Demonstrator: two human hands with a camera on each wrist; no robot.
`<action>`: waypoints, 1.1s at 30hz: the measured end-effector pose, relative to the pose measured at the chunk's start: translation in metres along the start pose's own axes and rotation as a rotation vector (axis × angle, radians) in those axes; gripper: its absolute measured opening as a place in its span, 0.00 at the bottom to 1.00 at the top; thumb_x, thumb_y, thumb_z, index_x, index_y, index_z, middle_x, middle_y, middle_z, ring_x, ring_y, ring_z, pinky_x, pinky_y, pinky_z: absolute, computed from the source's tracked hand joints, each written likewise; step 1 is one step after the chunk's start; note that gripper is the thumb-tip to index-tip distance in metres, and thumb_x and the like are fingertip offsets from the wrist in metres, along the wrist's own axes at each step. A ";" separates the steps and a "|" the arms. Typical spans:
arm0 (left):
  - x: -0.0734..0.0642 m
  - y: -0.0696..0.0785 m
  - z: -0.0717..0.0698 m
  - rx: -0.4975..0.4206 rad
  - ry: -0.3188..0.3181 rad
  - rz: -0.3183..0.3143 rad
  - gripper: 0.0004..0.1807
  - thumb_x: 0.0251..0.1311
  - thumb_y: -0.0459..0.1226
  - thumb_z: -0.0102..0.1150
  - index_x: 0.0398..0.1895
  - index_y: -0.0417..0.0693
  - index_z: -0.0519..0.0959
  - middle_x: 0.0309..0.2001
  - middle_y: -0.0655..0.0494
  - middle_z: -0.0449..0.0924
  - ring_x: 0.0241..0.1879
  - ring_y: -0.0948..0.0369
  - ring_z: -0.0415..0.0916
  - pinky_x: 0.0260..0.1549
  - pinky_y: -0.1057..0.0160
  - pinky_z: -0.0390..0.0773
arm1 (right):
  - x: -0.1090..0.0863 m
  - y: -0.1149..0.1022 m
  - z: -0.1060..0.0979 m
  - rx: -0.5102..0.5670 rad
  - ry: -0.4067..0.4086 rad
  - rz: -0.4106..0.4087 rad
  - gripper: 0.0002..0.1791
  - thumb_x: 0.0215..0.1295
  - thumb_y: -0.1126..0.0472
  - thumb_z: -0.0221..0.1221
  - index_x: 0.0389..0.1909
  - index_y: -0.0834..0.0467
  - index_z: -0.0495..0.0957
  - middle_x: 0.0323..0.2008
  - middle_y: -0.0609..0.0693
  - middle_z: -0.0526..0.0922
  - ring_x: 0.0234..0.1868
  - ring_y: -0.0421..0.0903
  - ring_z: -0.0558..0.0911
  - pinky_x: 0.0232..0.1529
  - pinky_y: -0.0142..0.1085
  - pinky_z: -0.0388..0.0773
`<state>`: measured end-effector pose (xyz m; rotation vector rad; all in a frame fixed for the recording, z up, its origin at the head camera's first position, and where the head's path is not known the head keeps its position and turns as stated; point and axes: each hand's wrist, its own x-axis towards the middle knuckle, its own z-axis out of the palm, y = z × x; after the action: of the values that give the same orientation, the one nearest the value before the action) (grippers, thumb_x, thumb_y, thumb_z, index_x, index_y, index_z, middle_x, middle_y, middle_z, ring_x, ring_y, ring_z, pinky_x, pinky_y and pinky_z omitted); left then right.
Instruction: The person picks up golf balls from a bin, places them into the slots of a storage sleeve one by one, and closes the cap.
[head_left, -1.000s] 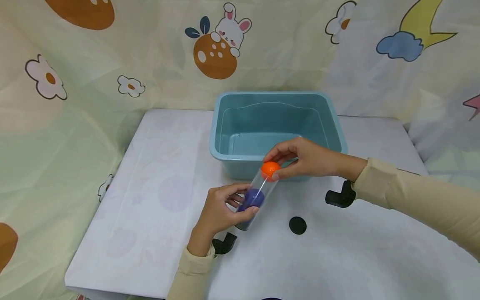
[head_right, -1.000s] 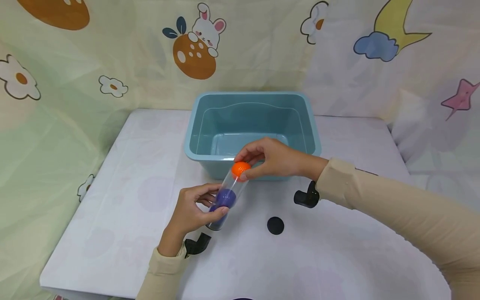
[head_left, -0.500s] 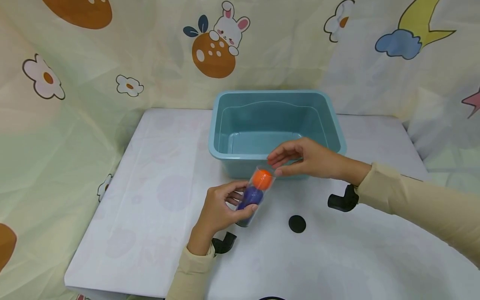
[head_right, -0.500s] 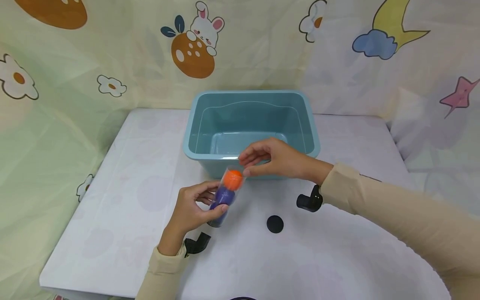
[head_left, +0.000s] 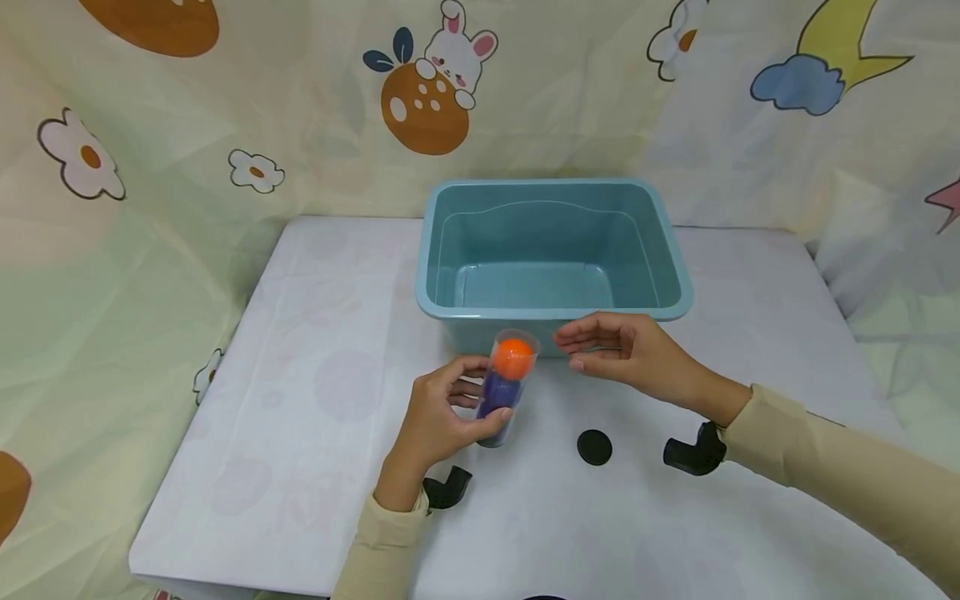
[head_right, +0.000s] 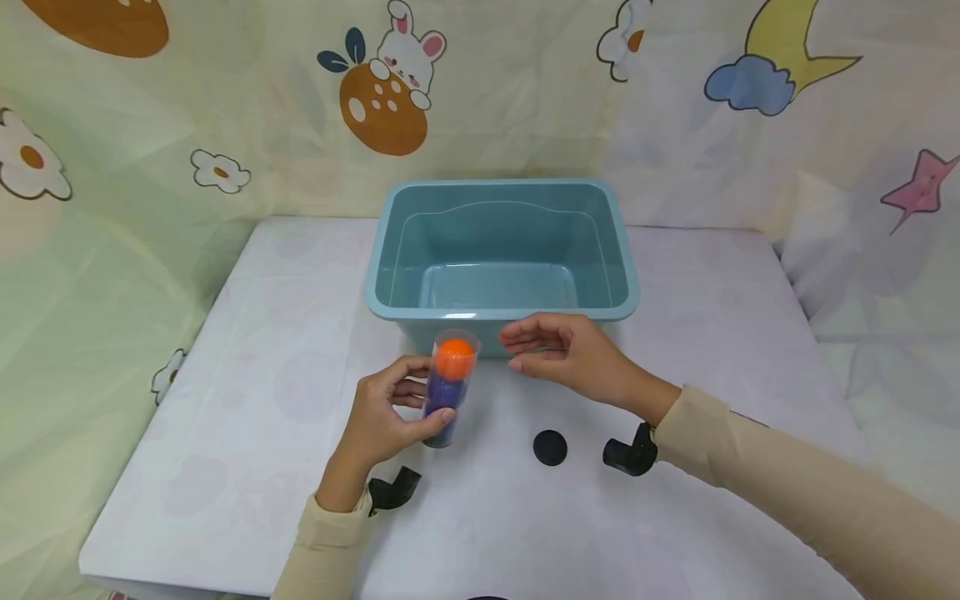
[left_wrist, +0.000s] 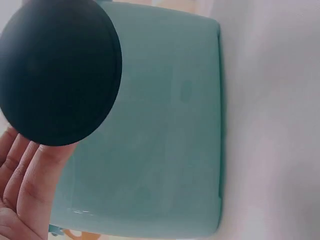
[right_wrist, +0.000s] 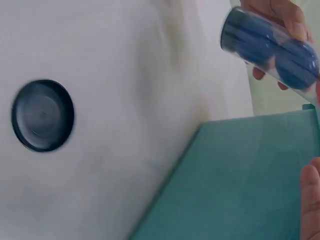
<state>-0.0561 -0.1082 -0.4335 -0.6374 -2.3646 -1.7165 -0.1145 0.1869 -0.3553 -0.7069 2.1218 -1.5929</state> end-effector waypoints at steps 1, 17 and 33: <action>0.000 -0.001 0.000 -0.004 0.000 -0.004 0.28 0.51 0.32 0.81 0.56 0.36 0.83 0.48 0.43 0.89 0.38 0.54 0.91 0.40 0.61 0.91 | -0.003 0.005 0.002 0.017 0.005 0.005 0.22 0.72 0.72 0.67 0.64 0.72 0.79 0.62 0.69 0.83 0.58 0.41 0.87 0.58 0.34 0.86; 0.000 -0.013 0.007 0.018 -0.053 -0.019 0.28 0.51 0.34 0.79 0.57 0.40 0.82 0.47 0.51 0.84 0.43 0.51 0.87 0.44 0.61 0.91 | -0.048 0.083 0.024 0.158 0.066 0.133 0.29 0.71 0.72 0.68 0.68 0.79 0.71 0.67 0.79 0.74 0.63 0.40 0.85 0.60 0.29 0.82; 0.001 -0.021 0.013 0.029 -0.101 -0.102 0.30 0.52 0.32 0.81 0.59 0.46 0.81 0.52 0.54 0.83 0.49 0.55 0.84 0.49 0.63 0.89 | -0.067 0.113 0.039 0.062 0.100 0.158 0.33 0.65 0.70 0.74 0.68 0.75 0.74 0.67 0.72 0.78 0.63 0.25 0.79 0.65 0.23 0.75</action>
<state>-0.0642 -0.1008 -0.4562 -0.6232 -2.5268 -1.7260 -0.0564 0.2231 -0.4737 -0.4358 2.1301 -1.6302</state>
